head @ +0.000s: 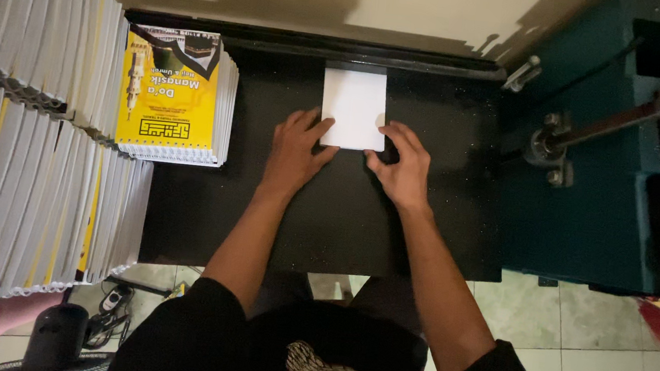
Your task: The person repeatedly picks up a stack of white paper sheets, places them into a yellow notebook cover, and uses a manual binding machine to secure the spiral binding. The person then flips the finished notebook and places it on a growing stack of completed notebooks.
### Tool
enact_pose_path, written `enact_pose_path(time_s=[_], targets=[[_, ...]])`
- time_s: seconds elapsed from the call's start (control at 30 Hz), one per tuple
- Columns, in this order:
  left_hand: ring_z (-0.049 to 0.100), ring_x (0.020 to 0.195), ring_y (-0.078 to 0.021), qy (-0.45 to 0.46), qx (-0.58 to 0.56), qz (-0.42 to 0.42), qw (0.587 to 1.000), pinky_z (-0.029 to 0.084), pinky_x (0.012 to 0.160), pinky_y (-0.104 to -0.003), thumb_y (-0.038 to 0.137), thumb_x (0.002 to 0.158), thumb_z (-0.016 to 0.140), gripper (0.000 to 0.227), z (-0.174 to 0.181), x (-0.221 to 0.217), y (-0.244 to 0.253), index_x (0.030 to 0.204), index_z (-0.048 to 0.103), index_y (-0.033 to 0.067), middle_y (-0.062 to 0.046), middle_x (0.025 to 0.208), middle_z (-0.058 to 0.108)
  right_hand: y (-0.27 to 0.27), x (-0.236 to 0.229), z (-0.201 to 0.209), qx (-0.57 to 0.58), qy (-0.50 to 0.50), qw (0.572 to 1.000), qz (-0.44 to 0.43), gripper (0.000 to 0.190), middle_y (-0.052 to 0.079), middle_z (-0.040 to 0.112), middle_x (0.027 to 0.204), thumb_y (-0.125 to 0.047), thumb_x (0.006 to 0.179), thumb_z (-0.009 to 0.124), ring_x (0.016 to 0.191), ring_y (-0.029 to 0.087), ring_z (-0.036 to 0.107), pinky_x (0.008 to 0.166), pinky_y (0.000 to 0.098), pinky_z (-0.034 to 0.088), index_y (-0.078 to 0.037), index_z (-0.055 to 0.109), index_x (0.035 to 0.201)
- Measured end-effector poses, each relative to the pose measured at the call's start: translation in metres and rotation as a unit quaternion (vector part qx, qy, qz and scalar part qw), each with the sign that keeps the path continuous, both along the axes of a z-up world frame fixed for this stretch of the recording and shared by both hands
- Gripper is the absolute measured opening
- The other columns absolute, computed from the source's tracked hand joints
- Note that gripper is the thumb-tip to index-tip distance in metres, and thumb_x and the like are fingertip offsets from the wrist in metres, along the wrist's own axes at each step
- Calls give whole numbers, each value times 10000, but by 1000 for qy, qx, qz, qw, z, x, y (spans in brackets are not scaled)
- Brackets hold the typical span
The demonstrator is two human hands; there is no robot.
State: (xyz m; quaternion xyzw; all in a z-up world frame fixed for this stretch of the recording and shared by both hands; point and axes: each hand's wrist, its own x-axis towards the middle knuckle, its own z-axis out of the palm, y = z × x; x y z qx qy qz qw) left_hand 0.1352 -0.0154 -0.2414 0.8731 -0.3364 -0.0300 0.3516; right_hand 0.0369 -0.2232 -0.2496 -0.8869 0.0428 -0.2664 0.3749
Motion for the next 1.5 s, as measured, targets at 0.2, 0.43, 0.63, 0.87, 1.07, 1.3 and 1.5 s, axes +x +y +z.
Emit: enact_pose_path(time_s=[0.2, 0.43, 0.63, 0.87, 1.07, 1.3, 1.5], targets=[[500, 1369, -477, 8, -14, 13, 1000, 412, 1079, -664, 253, 943, 780, 648, -1, -2, -2, 1516, 515, 106, -268, 1435, 558, -1, 0, -12, 20, 26, 999, -31, 529, 266, 666, 1249, -115, 823, 880, 1178, 487, 633, 983, 600, 510, 5, 652, 1284], [402, 1449, -507, 96, -67, 86, 989, 353, 1137, -686, 183, 864, 863, 1024, 27, -11, -5, 1636, 207, 33, -345, 1531, 425, 2, -4, -10, 44, 112, 987, -105, 758, 293, 628, 1288, -190, 769, 925, 1228, 521, 593, 1038, 647, 459, -24, 490, 1366], [473, 1374, -538, 124, -38, 99, 987, 423, 1091, -687, 213, 861, 849, 1024, 35, -6, -8, 1623, 194, 18, -362, 1456, 468, 7, -3, -7, 37, 98, 986, -130, 736, 243, 665, 1268, -233, 744, 919, 1223, 471, 615, 1041, 612, 465, -60, 502, 1326], [435, 1420, -504, 135, 20, 63, 989, 398, 1109, -641, 260, 846, 817, 1010, 25, 4, -8, 1623, 218, 22, -321, 1472, 497, 7, -3, -14, 19, 91, 986, -136, 717, 170, 718, 1239, -169, 698, 925, 1223, 398, 649, 1085, 563, 412, -75, 537, 1294], [391, 1451, -484, 78, 66, 11, 995, 365, 1098, -658, 357, 886, 730, 921, 31, 5, -11, 1632, 270, 72, -267, 1528, 488, 5, -2, -13, -14, 94, 987, -130, 671, 97, 704, 1285, -224, 762, 891, 1269, 317, 625, 1117, 537, 364, -115, 527, 1315], [330, 1518, -422, 23, 79, -13, 997, 303, 1127, -614, 609, 826, 700, 932, 1, 4, -8, 1601, 413, 177, -173, 1583, 483, 5, 0, -1, -42, 177, 982, -45, 845, 180, 618, 1415, -299, 754, 852, 1446, 362, 445, 1137, 614, 228, -69, 411, 1436], [296, 1535, -421, 96, -63, 20, 993, 216, 1185, -632, 636, 892, 710, 809, -12, -9, -6, 1520, 539, 155, -160, 1548, 527, 16, -20, 4, 93, 167, 981, -35, 785, 270, 615, 1393, -372, 846, 828, 1407, 428, 495, 1158, 597, 287, -27, 428, 1426]])
